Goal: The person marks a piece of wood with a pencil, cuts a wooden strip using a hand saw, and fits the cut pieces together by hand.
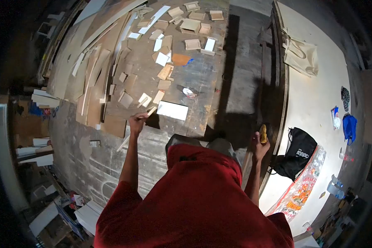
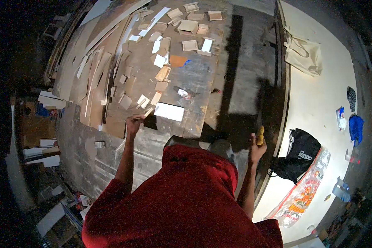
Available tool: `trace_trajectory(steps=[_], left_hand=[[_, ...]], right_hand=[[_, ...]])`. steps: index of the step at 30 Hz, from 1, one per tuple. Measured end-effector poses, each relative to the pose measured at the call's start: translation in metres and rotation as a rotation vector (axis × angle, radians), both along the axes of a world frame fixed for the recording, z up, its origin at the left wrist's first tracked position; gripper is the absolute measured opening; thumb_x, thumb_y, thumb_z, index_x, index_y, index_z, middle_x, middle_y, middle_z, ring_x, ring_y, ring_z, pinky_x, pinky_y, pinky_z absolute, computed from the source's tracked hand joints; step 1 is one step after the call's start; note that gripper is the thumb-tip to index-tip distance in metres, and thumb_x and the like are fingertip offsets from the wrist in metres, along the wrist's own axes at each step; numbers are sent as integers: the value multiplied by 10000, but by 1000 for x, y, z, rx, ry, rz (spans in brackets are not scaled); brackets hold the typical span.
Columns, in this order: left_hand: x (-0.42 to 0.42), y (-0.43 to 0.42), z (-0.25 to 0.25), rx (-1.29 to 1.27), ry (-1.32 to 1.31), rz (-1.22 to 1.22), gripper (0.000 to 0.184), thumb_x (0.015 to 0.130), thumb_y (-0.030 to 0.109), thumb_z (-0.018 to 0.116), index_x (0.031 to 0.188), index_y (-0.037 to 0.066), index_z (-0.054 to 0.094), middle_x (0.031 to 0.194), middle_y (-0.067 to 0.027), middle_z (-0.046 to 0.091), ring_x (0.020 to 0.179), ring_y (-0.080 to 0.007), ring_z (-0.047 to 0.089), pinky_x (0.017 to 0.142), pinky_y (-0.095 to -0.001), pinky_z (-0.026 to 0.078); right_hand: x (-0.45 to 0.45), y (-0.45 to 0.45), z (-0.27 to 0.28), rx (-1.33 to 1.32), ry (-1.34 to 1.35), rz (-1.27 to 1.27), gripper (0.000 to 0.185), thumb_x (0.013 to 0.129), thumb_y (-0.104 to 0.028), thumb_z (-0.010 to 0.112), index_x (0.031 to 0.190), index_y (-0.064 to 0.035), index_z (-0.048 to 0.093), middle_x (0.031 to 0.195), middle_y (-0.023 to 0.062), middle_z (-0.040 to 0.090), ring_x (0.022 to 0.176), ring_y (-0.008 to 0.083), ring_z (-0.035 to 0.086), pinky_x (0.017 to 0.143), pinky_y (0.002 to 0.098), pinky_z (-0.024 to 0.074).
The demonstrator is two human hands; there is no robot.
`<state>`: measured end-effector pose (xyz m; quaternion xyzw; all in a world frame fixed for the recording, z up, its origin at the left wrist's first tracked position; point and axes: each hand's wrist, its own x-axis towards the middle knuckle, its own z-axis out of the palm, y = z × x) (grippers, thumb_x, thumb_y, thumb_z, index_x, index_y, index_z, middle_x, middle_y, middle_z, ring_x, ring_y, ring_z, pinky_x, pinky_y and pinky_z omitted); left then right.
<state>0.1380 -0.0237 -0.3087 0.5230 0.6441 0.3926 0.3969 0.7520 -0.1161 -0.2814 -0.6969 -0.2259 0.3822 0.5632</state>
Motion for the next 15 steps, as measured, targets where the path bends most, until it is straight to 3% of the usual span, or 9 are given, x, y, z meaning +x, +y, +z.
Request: trace_trajectory(steps=[5, 8, 10, 14, 15], left_hand=[[-60, 22, -8, -108, -117, 162, 104, 916, 66, 766, 996, 8, 798, 808, -5, 718, 707, -90, 628, 655, -250, 515], [-92, 41, -31, 61, -36, 114, 93, 905, 61, 788, 980, 7, 794, 802, -5, 715, 727, -74, 625, 675, -243, 513], [-98, 50, -31, 90, -35, 92, 93, 883, 50, 815, 962, 7, 792, 822, -11, 726, 762, -59, 629, 702, -245, 519], [-109, 68, -30, 72, -52, -18, 89, 883, 7, 787, 971, -1, 780, 877, -19, 742, 813, -88, 649, 771, -270, 534], [-110, 70, -30, 64, 6, -33, 99, 891, 17, 778, 985, -15, 773, 869, -33, 746, 829, -95, 663, 790, -275, 539]], right_hand=[[-25, -7, 2, -82, -114, -73, 304, 949, -319, 801, 865, -72, 646, 747, -43, 605, 643, 62, 547, 570, 243, 416], [-59, -18, -13, -20, -135, -101, 326, 943, -336, 805, 830, -78, 640, 743, -27, 617, 590, 65, 537, 512, 247, 373], [-80, -29, -21, -190, -176, -123, 325, 944, -341, 802, 830, -83, 641, 741, -15, 623, 545, 73, 528, 466, 251, 346], [-145, -31, -10, -75, -4, -303, 308, 936, -333, 809, 848, -72, 671, 749, 9, 650, 564, 92, 573, 475, 270, 411], [-141, -44, -29, -203, -54, -350, 291, 927, -312, 821, 866, -61, 688, 758, 22, 662, 582, 107, 598, 498, 275, 442]])
